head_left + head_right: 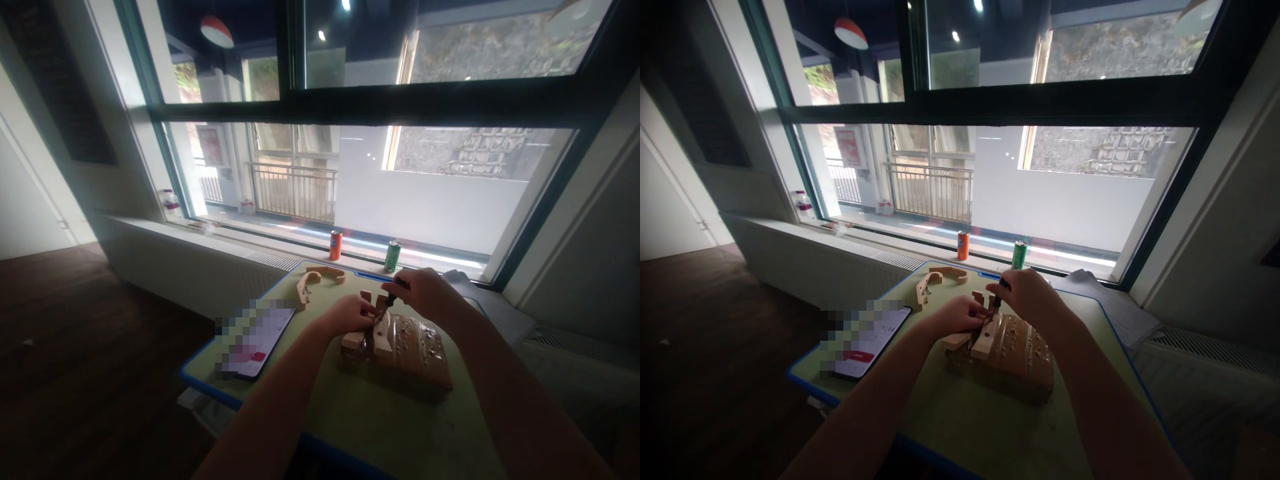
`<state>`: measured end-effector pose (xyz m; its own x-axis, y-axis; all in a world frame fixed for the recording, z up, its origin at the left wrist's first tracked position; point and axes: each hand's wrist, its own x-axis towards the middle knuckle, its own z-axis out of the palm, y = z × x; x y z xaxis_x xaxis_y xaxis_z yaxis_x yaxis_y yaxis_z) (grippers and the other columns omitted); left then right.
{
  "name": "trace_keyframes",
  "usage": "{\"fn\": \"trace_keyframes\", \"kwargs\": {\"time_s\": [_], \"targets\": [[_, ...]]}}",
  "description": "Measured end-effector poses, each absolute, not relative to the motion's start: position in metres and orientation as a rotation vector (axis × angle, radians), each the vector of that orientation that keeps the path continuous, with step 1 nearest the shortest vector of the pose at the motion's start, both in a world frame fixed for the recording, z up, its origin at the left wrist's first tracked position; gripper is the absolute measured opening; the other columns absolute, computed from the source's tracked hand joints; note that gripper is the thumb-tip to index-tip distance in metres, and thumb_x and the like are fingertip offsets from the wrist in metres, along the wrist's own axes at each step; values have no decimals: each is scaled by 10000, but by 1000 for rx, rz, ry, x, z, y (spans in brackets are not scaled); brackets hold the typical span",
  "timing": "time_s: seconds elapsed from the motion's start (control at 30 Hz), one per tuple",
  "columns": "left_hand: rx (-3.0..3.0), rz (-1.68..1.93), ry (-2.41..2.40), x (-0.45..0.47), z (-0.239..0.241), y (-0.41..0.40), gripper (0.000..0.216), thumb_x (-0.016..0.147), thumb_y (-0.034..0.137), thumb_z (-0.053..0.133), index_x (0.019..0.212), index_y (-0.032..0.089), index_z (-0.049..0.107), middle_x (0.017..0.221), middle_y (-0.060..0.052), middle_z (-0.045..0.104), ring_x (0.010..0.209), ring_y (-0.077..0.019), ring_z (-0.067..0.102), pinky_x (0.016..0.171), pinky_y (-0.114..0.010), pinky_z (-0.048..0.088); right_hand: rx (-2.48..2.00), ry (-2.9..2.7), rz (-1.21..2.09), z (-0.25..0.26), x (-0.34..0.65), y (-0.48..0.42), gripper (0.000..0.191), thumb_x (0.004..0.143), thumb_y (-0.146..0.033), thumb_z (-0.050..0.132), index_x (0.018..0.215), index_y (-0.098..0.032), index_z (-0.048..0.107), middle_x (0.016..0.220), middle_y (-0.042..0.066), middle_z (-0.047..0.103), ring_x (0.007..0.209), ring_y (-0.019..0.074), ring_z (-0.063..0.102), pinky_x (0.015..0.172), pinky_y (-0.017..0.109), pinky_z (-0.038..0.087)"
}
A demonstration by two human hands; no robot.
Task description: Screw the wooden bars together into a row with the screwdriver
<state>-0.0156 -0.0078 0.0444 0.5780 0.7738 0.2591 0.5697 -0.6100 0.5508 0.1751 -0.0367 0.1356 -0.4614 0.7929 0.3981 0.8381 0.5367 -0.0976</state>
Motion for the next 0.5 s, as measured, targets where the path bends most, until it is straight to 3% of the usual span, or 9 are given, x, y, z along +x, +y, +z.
{"fn": "trace_keyframes", "kwargs": {"time_s": [0.1,0.2,0.3,0.37,0.5], "targets": [[2386,702,1083,-15,45,-9,316,744,362,515,960,208,688,869,-21,653,723,-133,555,677,-211,392,-1346,-2280,-232,133,169,-36,384,824,-505,428,823,-181,633,608,41,615,514,142,525,490,242,322],[2366,706,1110,-14,45,-11,342,749,373,507,991,203,678,865,-29,661,725,-141,559,679,-217,396,-1267,-2275,-100,132,170,-36,306,829,-425,468,979,-197,606,710,32,650,552,128,546,513,224,346],[2353,701,1167,-14,44,-12,378,751,400,500,1025,197,664,870,-38,671,724,-150,564,688,-227,404,-1217,-2324,17,138,178,-38,294,862,-367,413,1014,-209,609,797,33,666,616,124,570,550,217,365],[2346,695,1184,-15,44,-12,386,752,413,496,1029,201,662,873,-38,676,724,-154,566,690,-231,408,-1269,-2353,-1,142,183,-40,330,873,-384,373,940,-204,642,740,30,661,587,124,561,532,221,352],[2355,690,1164,-15,43,-11,373,744,405,506,1032,225,659,868,-26,677,719,-148,568,698,-230,409,-1459,-2311,-326,146,182,-41,526,797,-575,400,554,-167,623,487,38,562,444,125,473,463,249,276]]}}
